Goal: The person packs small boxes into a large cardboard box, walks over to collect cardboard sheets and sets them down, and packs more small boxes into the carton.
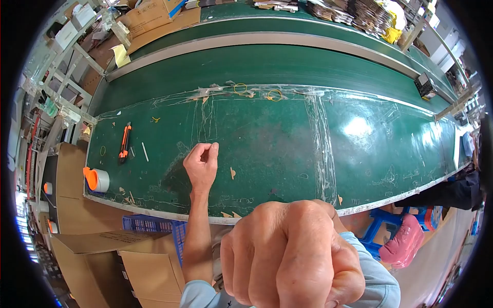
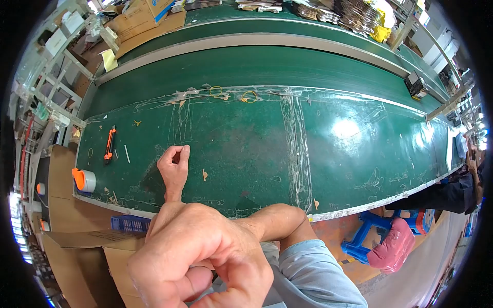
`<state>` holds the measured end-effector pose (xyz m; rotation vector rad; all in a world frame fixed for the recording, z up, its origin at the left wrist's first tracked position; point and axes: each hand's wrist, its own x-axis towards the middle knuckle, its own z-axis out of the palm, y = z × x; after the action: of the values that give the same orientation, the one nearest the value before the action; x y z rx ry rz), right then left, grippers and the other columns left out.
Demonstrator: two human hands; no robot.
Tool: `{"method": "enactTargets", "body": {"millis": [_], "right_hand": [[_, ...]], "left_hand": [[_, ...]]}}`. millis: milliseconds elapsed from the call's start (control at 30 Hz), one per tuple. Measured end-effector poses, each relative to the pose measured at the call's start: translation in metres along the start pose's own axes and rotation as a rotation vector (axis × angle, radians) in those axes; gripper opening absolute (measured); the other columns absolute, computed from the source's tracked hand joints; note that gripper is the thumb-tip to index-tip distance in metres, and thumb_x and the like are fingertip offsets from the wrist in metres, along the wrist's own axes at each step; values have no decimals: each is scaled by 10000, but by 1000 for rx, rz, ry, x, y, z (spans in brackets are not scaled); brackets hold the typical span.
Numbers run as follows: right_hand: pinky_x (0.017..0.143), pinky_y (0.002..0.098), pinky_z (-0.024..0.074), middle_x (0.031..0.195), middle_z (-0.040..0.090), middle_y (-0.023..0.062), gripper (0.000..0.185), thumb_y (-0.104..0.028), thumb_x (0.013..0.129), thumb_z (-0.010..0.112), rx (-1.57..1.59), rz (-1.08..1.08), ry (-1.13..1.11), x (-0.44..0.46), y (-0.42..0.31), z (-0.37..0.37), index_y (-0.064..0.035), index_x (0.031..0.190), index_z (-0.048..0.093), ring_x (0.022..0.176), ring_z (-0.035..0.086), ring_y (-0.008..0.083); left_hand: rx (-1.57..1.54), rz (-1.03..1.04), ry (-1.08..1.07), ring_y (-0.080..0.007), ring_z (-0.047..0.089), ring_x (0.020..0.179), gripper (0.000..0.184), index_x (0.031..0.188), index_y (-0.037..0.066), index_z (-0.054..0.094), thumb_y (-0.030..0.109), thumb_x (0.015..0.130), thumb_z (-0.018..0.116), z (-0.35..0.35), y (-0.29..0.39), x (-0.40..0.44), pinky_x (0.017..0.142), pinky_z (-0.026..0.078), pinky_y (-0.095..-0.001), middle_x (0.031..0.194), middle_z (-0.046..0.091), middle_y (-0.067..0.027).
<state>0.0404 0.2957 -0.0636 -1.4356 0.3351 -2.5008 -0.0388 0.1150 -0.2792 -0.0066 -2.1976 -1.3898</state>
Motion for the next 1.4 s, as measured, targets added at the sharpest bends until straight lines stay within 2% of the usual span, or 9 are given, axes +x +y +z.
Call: {"method": "enactTargets", "body": {"millis": [133, 200, 333, 400, 567, 633, 733, 1133, 1400], "right_hand": [[439, 302, 266, 608, 477, -19, 147, -153, 801, 589, -34, 28, -51, 0, -5, -3, -61, 692, 556, 421, 432, 180], [378, 346, 281, 569, 488, 74, 253, -245, 988, 576, 165, 101, -83, 5, -11, 0, -60, 821, 622, 393, 414, 198], [400, 305, 285, 561, 507, 15, 187, -137, 836, 715, 241, -143, 187, 12, 5, 11, -34, 693, 654, 405, 411, 152], [408, 308, 300, 594, 530, 22, 290, -255, 882, 816, 209, -159, -103, 13, 6, -5, -33, 751, 683, 415, 427, 151], [397, 337, 263, 592, 481, 47, 335, -287, 1006, 684, 204, -118, 61, 14, -5, 4, 4, 842, 662, 423, 411, 168], [404, 287, 292, 620, 548, 13, 449, -428, 841, 905, 241, -126, -283, 34, 0, -15, -29, 806, 701, 423, 436, 134], [399, 265, 273, 622, 553, 1, 530, -493, 760, 954, 166, -324, -211, 20, 25, -11, -29, 818, 706, 427, 430, 113], [434, 267, 281, 599, 516, -18, 456, -426, 896, 821, 8, 43, -164, 4, 4, -17, -16, 774, 662, 434, 445, 95], [391, 310, 323, 627, 576, 47, 316, -250, 918, 852, 261, -273, -394, 25, 31, -25, 36, 866, 729, 424, 481, 170]], "left_hand": [[6, 7, 10, -63, 547, 635, 159, 864, -22, 701, 91, 944, 778, 0, -1, 0, 580, 442, -256, 724, 644, -15], [6, 2, 8, -66, 551, 635, 158, 863, -21, 701, 92, 944, 777, 0, -3, 0, 582, 445, -258, 725, 646, -17], [-1, -15, 1, -72, 557, 635, 156, 859, -17, 700, 91, 942, 777, -1, 0, 0, 585, 450, -262, 725, 648, -20], [2, -4, 7, -71, 556, 634, 155, 858, -17, 700, 89, 941, 776, 0, -1, 0, 583, 449, -262, 724, 647, -19], [1, 1, 3, -71, 551, 629, 152, 857, -16, 699, 86, 940, 774, 1, -3, 0, 580, 445, -261, 721, 642, -17], [-20, 7, 21, -34, 483, 623, 190, 849, -10, 711, 132, 950, 789, 2, -4, 1, 545, 383, -244, 686, 599, 42], [-20, 8, 25, -34, 481, 624, 195, 849, -9, 710, 136, 950, 790, 2, -3, 1, 545, 382, -244, 688, 599, 43], [-13, -25, 0, -50, 514, 616, 167, 854, -19, 699, 98, 946, 776, 1, -2, 1, 563, 414, -249, 708, 625, 4], [-12, -9, 7, -62, 526, 616, 163, 855, -15, 698, 98, 944, 776, 0, -4, 0, 568, 427, -259, 706, 630, -9]]}}
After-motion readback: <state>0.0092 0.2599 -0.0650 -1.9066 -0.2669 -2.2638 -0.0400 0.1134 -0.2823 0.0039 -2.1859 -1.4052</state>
